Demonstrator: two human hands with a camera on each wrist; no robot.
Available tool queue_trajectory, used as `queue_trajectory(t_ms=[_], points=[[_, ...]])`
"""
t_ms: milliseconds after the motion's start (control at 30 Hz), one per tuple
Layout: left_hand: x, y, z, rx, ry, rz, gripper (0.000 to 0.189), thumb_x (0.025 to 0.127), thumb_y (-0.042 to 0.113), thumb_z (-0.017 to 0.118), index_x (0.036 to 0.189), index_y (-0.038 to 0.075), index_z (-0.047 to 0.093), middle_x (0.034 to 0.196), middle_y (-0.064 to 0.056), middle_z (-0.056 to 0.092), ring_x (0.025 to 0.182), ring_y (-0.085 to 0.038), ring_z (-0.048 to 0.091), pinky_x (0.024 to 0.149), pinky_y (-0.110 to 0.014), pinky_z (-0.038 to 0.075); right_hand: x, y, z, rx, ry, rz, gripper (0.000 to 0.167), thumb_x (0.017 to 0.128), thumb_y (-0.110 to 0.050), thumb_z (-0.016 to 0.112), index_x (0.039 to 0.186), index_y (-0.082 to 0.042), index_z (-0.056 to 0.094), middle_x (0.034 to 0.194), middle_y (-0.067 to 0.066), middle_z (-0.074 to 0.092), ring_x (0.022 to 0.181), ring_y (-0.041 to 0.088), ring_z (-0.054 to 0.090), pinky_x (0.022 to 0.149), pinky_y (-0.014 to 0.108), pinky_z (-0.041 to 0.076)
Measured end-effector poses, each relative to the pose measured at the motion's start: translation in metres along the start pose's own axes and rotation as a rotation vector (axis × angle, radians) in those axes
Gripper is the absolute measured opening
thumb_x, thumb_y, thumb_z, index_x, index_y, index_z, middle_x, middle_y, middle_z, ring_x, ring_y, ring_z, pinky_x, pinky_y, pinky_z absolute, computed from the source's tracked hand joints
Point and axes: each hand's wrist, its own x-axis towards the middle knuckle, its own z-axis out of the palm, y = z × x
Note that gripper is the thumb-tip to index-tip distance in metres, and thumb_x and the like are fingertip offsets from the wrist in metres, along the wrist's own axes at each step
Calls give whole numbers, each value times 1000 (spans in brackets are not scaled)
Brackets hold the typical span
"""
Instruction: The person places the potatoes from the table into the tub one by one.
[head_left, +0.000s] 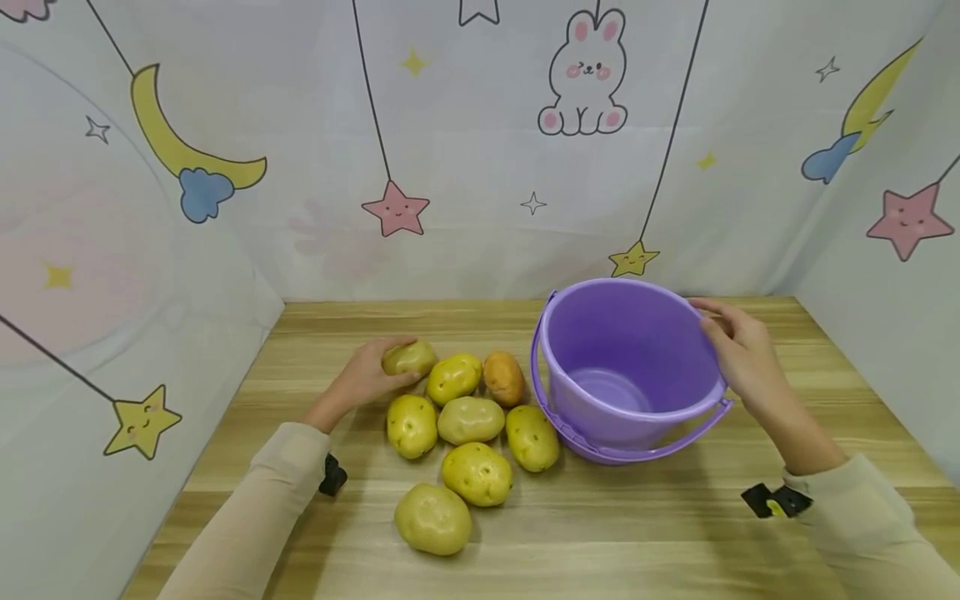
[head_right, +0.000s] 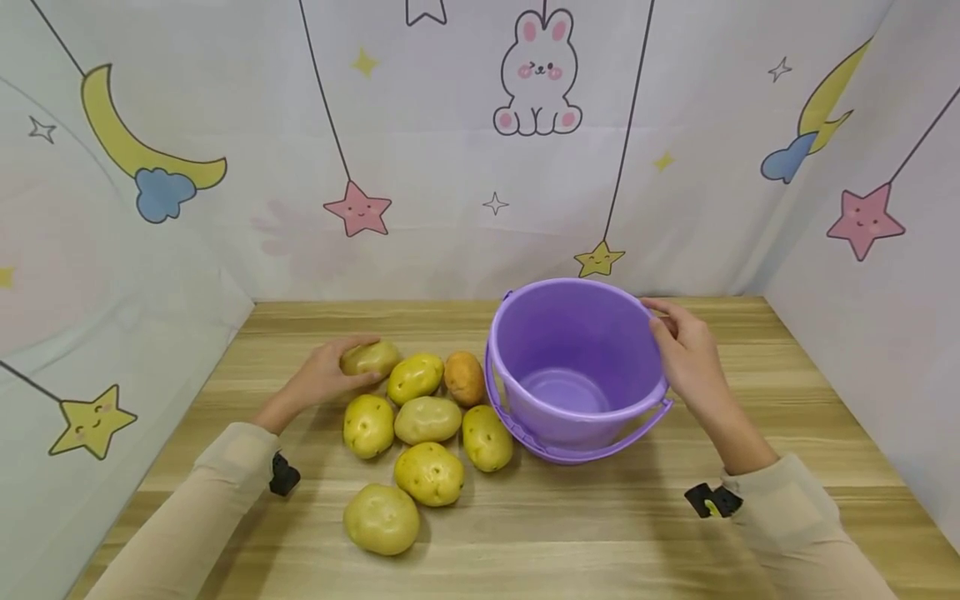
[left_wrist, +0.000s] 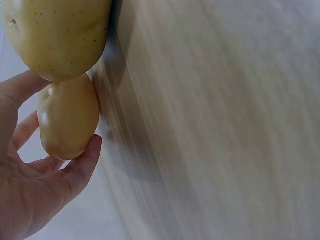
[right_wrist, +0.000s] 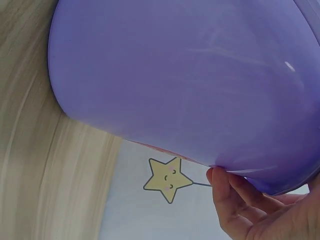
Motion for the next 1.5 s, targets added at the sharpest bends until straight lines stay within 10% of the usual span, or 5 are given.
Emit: queue_trajectory(t_ms=[767,1500], points=[[1,-2,0,-23,70,13,60,89,20,78,140,0,54,135,-23,57,100,-32,59,73,-38,45,-5,5,0,-43,-13,-3,40,106,-13,41,138,8,51,99,33,65,64,12,64,53,27,53],[6,55,-27,13,112,151,58,88,28,79,140,11,59,127,-16,61,99,-28,56,70,-37,47,-1,-2,1,-49,-6,-4,39,107,-13,40,139,6,51,100,33,65,64,11,64,54,26,53]])
